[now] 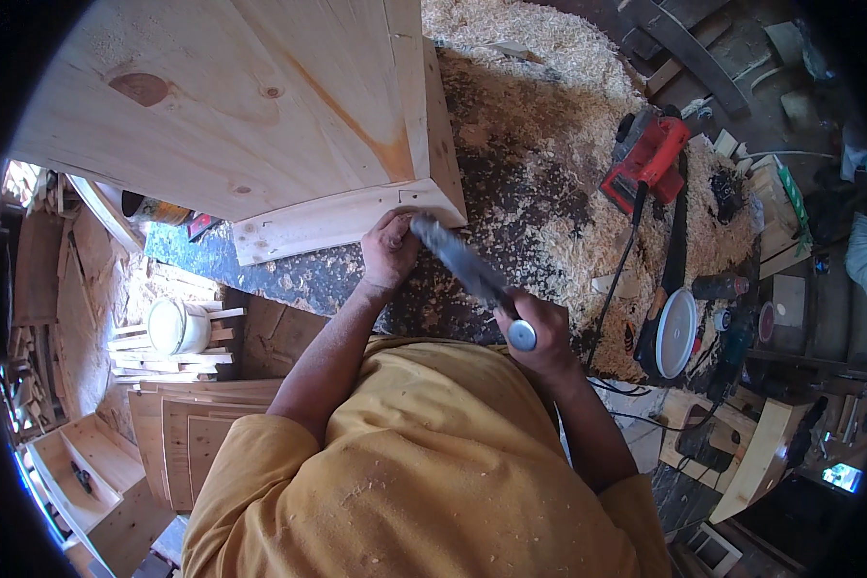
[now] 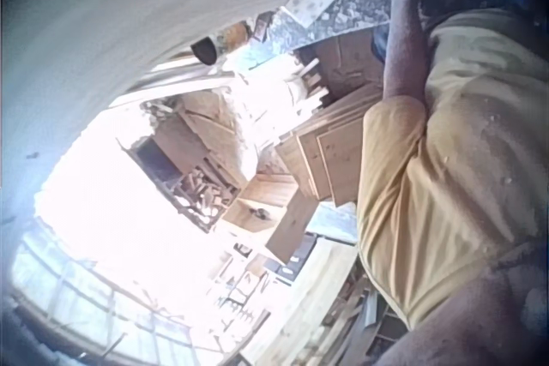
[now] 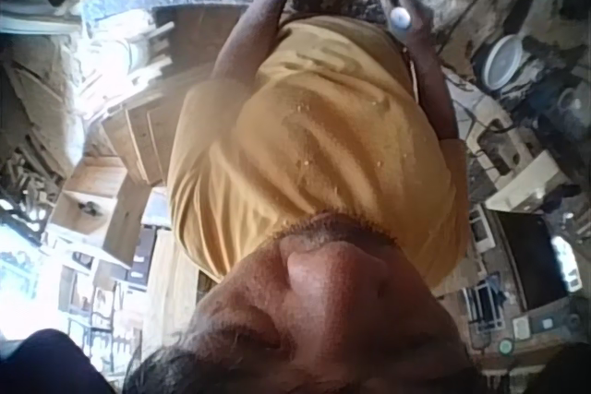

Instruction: Hammering nails into wooden components to assemble a furniture piece in a workshop.

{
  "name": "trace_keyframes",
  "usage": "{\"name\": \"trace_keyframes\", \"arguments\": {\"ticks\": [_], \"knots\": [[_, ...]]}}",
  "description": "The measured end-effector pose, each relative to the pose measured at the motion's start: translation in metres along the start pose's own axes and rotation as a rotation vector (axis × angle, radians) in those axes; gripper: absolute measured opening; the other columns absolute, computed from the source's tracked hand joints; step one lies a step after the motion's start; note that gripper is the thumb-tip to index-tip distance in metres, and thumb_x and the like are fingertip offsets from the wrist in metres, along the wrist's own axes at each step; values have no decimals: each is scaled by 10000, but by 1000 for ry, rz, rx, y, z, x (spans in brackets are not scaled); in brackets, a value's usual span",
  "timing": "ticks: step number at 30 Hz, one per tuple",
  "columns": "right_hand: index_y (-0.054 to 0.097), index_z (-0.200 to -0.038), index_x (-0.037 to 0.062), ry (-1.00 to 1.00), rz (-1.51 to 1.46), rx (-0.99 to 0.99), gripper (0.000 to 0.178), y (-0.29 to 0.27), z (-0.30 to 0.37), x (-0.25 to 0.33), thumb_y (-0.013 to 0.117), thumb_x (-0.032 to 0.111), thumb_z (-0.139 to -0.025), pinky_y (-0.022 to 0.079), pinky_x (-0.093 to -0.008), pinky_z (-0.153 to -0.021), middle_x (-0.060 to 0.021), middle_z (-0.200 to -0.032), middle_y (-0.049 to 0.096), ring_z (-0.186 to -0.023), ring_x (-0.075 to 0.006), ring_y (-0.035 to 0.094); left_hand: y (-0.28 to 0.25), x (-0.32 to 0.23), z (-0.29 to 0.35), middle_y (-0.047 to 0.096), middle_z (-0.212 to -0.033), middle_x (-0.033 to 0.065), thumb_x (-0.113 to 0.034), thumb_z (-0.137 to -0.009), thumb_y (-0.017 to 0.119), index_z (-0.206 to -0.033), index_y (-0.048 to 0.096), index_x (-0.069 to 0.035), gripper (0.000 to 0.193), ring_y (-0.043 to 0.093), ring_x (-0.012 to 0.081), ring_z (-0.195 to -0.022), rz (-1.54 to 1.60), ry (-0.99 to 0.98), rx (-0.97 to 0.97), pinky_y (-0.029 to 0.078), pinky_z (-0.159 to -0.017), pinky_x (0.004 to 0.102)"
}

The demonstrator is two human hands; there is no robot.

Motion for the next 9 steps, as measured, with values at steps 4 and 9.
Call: {"name": "trace_keyframes", "arguments": {"ticks": [4,9], "knots": [[607,-981,-4,-15,22,75,253,4,0,-3,712,67,-762,493,-394,-528,-158,-719,630,-595,-335,626,2,2,2,671,-920,76,-23,-757,657,-910,678,-84,166,665,267,-825,10,-58,30,535,-703,338],[625,-1060,29,135,-35,81,313,9,3,-7,730,100,-773,547,-388,-633,-148,-841,683,-765,-275,694,0,2,1,666,-982,82,-38,-774,649,-980,671,-77,211,666,272,-846,-8,-54,76,537,-716,331]]}}
Point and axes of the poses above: each hand's wrist, its own z-axis away from the middle knuckle, its own y-axis out of the palm, x = y × z, the point moved 3 cm from there along -z, towards the middle knuckle
